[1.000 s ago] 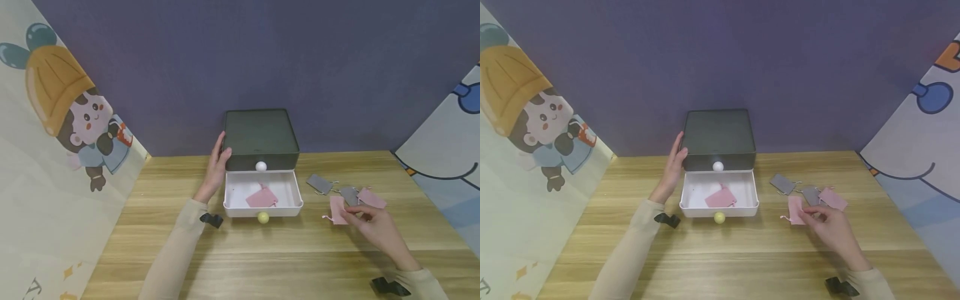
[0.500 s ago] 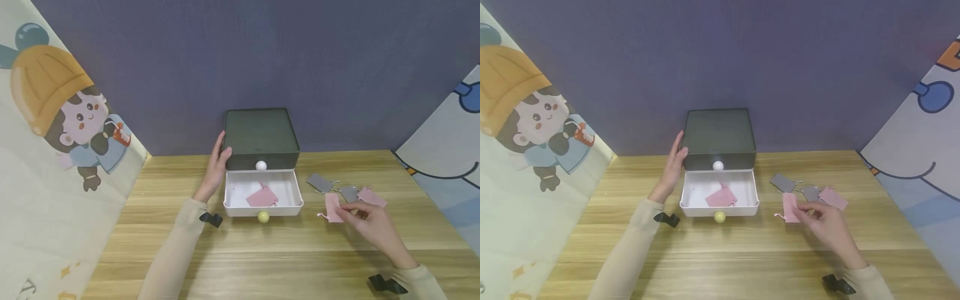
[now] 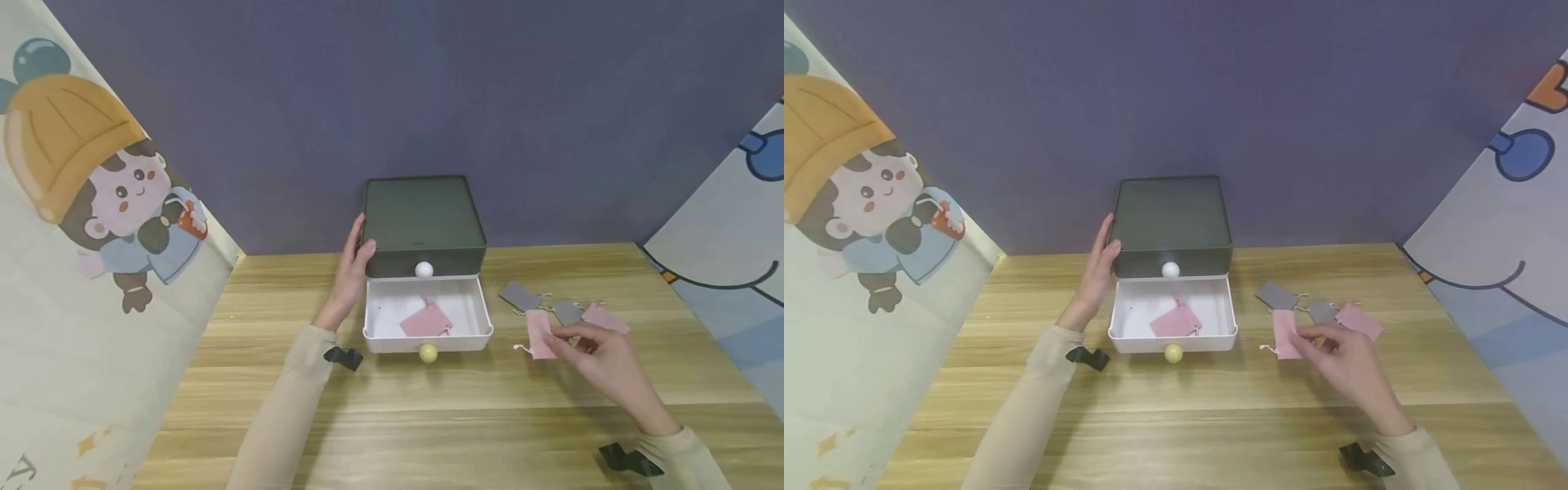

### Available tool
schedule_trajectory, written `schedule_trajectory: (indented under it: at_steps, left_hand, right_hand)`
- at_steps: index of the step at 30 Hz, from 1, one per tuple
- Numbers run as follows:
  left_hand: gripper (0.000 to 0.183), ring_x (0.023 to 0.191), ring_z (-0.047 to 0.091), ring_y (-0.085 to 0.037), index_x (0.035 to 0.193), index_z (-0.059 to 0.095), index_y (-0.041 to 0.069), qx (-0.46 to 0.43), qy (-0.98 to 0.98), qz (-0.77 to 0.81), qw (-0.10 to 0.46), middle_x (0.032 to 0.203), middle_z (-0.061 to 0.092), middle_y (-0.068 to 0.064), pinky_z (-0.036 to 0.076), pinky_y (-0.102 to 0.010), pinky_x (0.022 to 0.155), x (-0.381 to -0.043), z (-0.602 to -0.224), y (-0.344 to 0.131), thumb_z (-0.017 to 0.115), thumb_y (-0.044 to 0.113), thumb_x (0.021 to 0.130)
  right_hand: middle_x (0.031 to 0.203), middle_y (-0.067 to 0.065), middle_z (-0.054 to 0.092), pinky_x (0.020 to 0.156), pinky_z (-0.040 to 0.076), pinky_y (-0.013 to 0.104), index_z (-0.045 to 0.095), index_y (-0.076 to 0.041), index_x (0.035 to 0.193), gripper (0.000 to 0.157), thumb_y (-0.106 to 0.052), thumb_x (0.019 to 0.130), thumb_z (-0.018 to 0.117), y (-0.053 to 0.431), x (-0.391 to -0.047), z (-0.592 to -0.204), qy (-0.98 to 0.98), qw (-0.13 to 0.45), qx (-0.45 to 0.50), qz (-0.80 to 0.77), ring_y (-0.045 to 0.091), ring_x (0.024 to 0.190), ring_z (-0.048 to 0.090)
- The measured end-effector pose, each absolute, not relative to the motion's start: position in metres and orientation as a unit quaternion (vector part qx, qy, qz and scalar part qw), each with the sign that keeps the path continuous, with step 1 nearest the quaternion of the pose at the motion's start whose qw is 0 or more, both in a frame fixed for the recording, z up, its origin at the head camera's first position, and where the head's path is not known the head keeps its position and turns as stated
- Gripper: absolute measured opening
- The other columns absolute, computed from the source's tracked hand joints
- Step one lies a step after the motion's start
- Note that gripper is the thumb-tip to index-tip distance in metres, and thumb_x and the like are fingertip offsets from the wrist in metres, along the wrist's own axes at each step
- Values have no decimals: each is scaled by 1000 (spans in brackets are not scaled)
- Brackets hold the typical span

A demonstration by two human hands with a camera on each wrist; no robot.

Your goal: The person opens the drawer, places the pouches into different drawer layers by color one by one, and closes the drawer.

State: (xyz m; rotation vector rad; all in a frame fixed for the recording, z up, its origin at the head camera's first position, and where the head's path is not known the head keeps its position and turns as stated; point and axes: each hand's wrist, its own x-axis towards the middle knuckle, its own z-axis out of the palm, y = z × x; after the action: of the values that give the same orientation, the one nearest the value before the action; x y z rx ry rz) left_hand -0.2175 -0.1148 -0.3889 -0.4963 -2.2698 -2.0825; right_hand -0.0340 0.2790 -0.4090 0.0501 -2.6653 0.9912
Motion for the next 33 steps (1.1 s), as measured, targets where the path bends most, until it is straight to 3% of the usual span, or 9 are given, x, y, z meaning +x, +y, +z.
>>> schedule_trajectory:
  at_steps: [3,10,23,33]
  left_hand:
    - [71,167,11,-33,173,14,25,-161,-729,-665,11,181,9,-3,15,-56,135,-218,-388,-115,44,38,110]
    - [69,158,30,-40,173,20,26,-155,-739,-655,23,171,23,-23,28,-59,130,-215,-386,-117,47,35,110]
    - [66,165,17,-36,173,19,27,-153,-744,-650,22,179,13,-10,19,-59,133,-214,-383,-116,45,37,113]
    - [64,165,18,-37,173,20,24,-156,-747,-645,36,179,16,-12,21,-58,133,-211,-382,-115,43,33,114]
  right_hand:
    - [72,-1,71,48,41,21,85,-11,99,11,-17,90,86,277,-34,-406,-926,148,16,346,4,57,55]
    - [73,-5,71,50,42,21,85,-13,98,10,-18,89,87,270,-35,-401,-925,154,24,347,3,57,55]
    - [78,0,73,50,43,19,85,-11,96,8,-14,88,87,256,-41,-389,-919,179,50,349,3,56,55]
    - [77,0,74,49,42,19,85,-11,96,9,-13,88,88,244,-44,-381,-912,178,56,366,3,55,54]
